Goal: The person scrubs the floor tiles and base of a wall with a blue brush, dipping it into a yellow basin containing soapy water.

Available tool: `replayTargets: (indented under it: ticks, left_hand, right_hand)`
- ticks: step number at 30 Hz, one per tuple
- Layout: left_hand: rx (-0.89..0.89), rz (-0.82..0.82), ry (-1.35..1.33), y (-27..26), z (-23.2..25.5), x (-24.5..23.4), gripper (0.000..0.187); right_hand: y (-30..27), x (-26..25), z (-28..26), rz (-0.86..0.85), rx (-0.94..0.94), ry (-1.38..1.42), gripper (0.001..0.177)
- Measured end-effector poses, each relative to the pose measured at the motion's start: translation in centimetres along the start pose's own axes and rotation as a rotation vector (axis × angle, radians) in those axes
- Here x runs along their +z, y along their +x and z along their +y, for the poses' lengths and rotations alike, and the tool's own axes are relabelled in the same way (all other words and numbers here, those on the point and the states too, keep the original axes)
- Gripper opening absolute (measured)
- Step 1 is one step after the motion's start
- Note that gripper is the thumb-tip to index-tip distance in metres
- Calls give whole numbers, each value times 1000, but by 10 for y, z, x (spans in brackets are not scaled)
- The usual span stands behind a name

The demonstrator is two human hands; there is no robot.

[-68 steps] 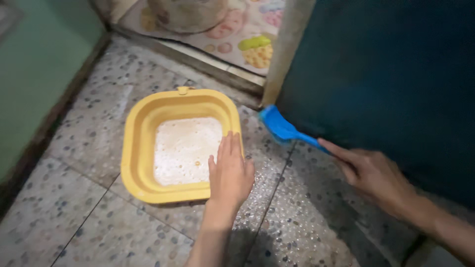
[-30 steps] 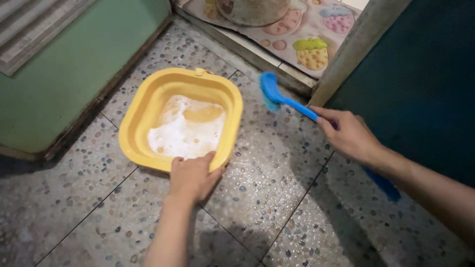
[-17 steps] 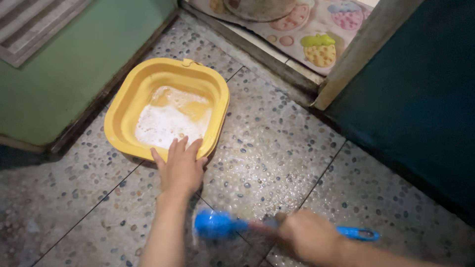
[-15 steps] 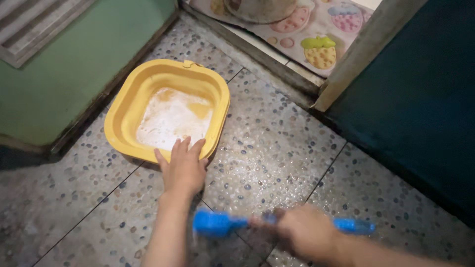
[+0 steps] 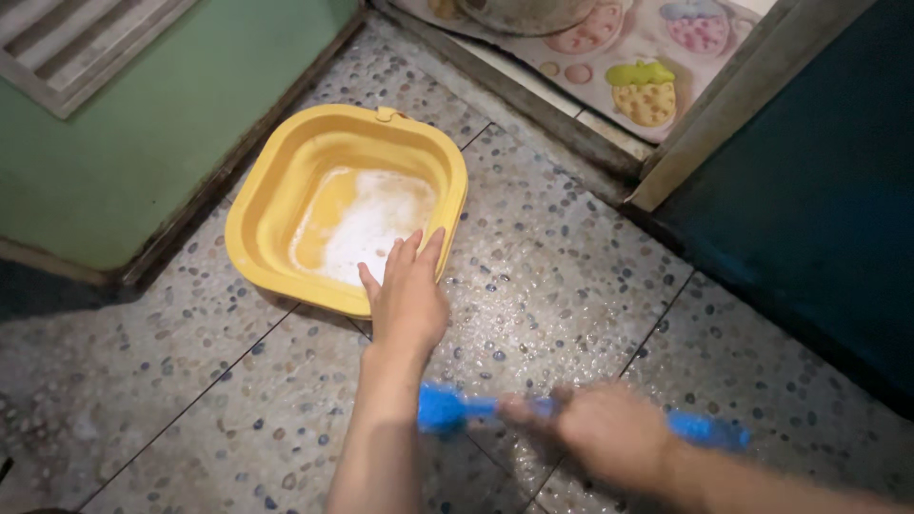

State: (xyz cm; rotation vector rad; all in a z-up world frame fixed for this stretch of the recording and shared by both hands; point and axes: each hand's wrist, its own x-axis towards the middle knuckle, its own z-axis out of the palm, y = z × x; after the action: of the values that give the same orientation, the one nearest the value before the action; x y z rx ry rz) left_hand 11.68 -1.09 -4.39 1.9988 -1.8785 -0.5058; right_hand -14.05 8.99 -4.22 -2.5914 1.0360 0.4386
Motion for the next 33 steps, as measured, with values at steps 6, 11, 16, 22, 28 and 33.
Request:
replayTargets:
  ticks: [6,11,16,22,28,33]
  left_hand:
    - [35,-4,-10,-3,10,5,71]
    - [20,-6,-41,-1,14,6,77]
    - [-69,-5,-98,-2,7,15,79]
    - [-162,-111,-48,3,9,15,72]
    - [-72,56,54,-3,29,26,82]
    - [-137,50,-77,-7,29,21,74]
  right_hand:
    - [0,-85,72,-95,787,128,85]
    - [-43,1,-19,-204,-1,-32,70]
    - [-55,-8,31,-144,201,246,41]
    - [-60,-61,85,-97,812,350,59]
    - [-57,-95,59,276,701,483,60]
    - [1,-157,56,683,86,388,70]
